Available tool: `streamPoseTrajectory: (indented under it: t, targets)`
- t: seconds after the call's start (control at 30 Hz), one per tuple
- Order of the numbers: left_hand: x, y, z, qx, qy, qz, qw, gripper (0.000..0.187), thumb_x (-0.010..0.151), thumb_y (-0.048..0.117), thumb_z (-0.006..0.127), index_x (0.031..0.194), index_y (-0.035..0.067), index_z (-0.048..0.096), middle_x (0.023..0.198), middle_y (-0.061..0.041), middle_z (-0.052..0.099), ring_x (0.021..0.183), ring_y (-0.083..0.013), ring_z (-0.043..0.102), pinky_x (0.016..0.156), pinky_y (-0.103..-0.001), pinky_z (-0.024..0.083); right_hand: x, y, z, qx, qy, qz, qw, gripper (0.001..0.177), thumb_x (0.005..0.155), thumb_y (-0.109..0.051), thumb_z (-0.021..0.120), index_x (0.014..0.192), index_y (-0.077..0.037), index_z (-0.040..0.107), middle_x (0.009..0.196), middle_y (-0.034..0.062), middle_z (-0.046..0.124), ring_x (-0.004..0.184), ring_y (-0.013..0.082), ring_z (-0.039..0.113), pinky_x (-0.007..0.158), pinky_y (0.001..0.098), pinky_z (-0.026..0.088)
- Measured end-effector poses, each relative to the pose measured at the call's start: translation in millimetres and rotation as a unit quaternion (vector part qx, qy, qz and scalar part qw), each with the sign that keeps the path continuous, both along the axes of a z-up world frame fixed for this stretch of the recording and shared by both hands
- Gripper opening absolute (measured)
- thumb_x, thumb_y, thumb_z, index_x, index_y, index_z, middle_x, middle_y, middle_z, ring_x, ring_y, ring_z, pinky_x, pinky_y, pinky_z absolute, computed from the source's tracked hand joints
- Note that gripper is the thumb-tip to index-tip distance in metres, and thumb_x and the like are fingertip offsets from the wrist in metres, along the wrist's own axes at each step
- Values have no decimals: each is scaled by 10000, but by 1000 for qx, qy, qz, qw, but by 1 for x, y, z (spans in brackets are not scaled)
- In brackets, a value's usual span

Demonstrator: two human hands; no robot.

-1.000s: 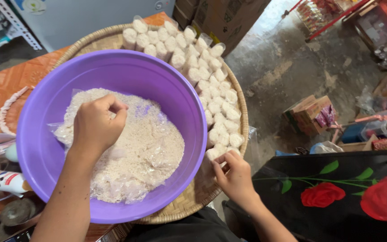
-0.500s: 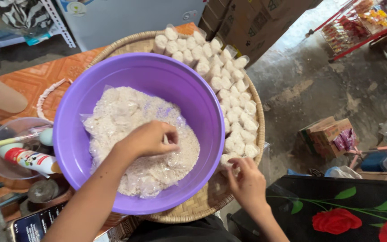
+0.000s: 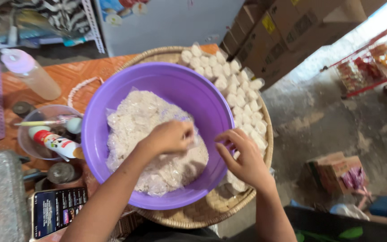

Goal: The person repeatedly scoops a white granular substance from a purple bowl, places it into small plastic bags, and ties each bag into a small bundle. The finished bundles are placed into a large woven basket beside the bowl. The process is repeated continuously throughout the clip.

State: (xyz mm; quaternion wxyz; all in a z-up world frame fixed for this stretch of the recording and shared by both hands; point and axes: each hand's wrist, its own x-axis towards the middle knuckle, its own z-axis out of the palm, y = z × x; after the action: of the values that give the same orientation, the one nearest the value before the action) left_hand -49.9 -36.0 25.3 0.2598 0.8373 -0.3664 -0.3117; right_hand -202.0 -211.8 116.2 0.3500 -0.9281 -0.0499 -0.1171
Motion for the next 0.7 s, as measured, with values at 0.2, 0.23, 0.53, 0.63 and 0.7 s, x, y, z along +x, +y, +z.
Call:
streamPoseTrajectory:
  t: [0.2,0.23,0.53,0.63,0.7]
  targets:
    - [35,33,16,-247,312,256,881,244,954,268,615,1109,88,672,1080,-47,785,897,-172,729,709,-330,544,87,-18,-51,248,218,14,944,178,993,-178,712,1069,-16,712,849,36,664,747,96,594,655,275,507]
    - [39,38,15,-252,353,287,854,248,958,261,610,1135,99,671,1094,-51,777,901,-179,735,710,-331,544,101,-19,-62,322,217,-14,922,170,978,-172,716,1049,-19,700,848,39,676,743,109,613,643,289,526]
    - [58,49,-32,-304,473,365,742,285,988,267,560,1197,109,670,1184,-43,771,896,-167,730,704,-348,548,171,-4,-115,458,189,-51,867,217,1008,-146,574,1169,-50,683,910,13,689,770,103,643,664,291,569]
    - [60,45,-36,-294,456,374,752,284,994,266,563,1205,109,671,1165,-62,763,894,-171,739,702,-345,543,162,-6,-114,521,231,-31,821,240,991,-90,572,1200,-9,655,944,41,711,773,120,677,713,321,614]
    - [59,44,-37,-289,442,371,764,281,981,253,550,1196,119,673,1156,-39,790,887,-165,740,698,-340,547,158,-8,-116,556,210,13,804,251,1025,-87,599,1232,45,651,940,83,707,730,134,653,709,317,592]
